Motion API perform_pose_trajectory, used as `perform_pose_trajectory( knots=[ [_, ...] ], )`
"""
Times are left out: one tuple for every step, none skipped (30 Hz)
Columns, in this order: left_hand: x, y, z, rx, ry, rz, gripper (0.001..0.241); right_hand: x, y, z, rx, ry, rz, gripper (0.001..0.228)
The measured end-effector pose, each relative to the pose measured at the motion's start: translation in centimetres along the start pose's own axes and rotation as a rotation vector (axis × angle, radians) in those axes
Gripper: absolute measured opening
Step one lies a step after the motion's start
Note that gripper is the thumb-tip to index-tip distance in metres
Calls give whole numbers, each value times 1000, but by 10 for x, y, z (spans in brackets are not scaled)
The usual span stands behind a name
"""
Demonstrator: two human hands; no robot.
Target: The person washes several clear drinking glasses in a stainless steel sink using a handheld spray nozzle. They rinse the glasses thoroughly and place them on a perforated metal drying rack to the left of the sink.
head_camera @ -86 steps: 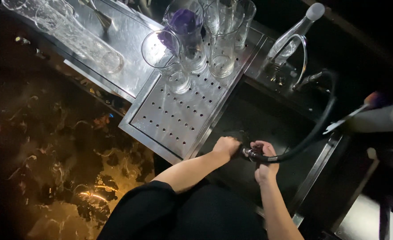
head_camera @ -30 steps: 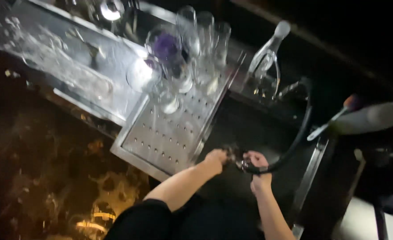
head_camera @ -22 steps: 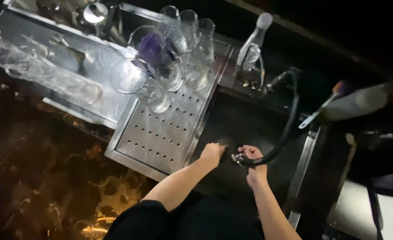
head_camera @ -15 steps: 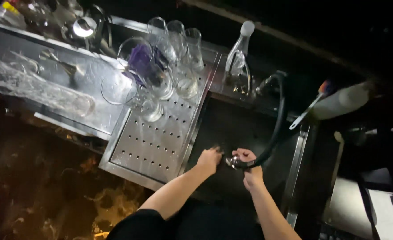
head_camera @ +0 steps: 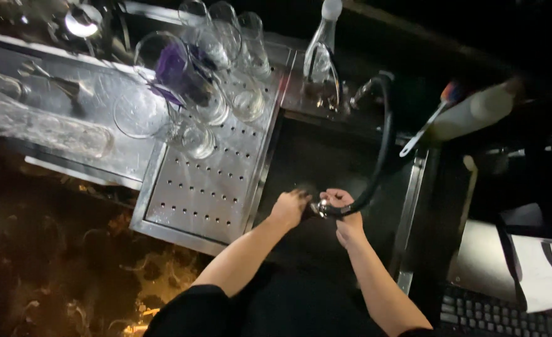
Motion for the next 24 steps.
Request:
perform_pose_trajectory(
  knots=[
    [-3, -4, 0, -66, -110, -201, 30, -2, -3, -3, 4, 8, -5, 24],
    [-26, -5, 4, -66, -107, -201, 30, -2, 1, -3, 3, 10, -3, 24],
    [-51, -10, 7, -98, -186, -244, 23, -5, 1, -4, 6, 17, -6, 24],
    [-76, -14, 9, -130, -266, -286, 22, -7, 2, -6, 10, 24, -9, 24],
    [-115, -26, 9, -131, -263, -288, 22, -9, 1, -7, 7, 25, -7, 24],
    [-150, -40, 3, -33, -175, -256, 19, -10, 0, -8, 15, 30, -3, 23],
    [-186, -50, 0, 63, -85, -226, 21, -10, 1, -9, 21, 36, 4, 23],
    [-145, -31, 6, 60, -80, -231, 21, -4, 8, -6, 16, 38, 9, 23],
    [-90, -23, 5, 23, -95, -85, 13, -5, 5, -6, 21, 29, 3, 25],
    [-35, -13, 6, -15, -110, 60, 9, -5, 3, -6, 26, 20, -4, 26],
    [-47, -12, 4, -18, -103, 51, 9, -5, 3, -7, 18, 21, 4, 26],
    [-56, -10, 1, -14, -36, 77, 10, -7, 4, -7, 23, 13, -5, 26],
    [-66, -9, -4, -5, 27, 105, 14, -10, 2, -8, 29, 6, -20, 26],
    [-62, -5, -8, -2, 31, 99, 14, -6, 2, -3, 21, 8, -18, 26],
    [-60, -3, -9, -53, 107, 60, 9, -5, -1, -3, 27, 32, -31, 26],
    [-57, -1, -9, -104, 184, 22, 5, -3, -3, -1, 32, 55, -43, 26],
    [-59, -4, -11, -97, 192, 18, 5, -5, -1, -3, 23, 62, -43, 26],
    [-72, -6, -19, 13, 369, -110, 9, -7, 1, -5, 23, 56, -52, 25],
    [-85, -8, -28, 123, 541, -234, 14, -12, 0, -9, 28, 48, -63, 24],
    [-99, -2, -24, 130, 545, -235, 14, -14, 4, -9, 23, 52, -66, 24],
    [-96, -3, -19, 32, 434, -57, 11, -16, 5, -11, 16, 57, -48, 24],
    [-94, -2, -12, -63, 320, 119, 8, -17, 6, -13, 8, 62, -30, 24],
    [-87, -2, -6, -65, 320, 119, 8, -15, 3, -11, 9, 61, -28, 24],
    [-75, -2, -3, -26, 219, 193, 11, -11, -1, -10, 15, 76, -18, 24]
  ],
)
Point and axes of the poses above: each hand's wrist, its own y-axis away from the middle knuckle, its own x-axis out of the back of the hand, z = x × y, the point moved 8 cm from there along -y, towards the middle knuckle, and after that the axes turned 11 degrees about -y, right-handed, at the moved point
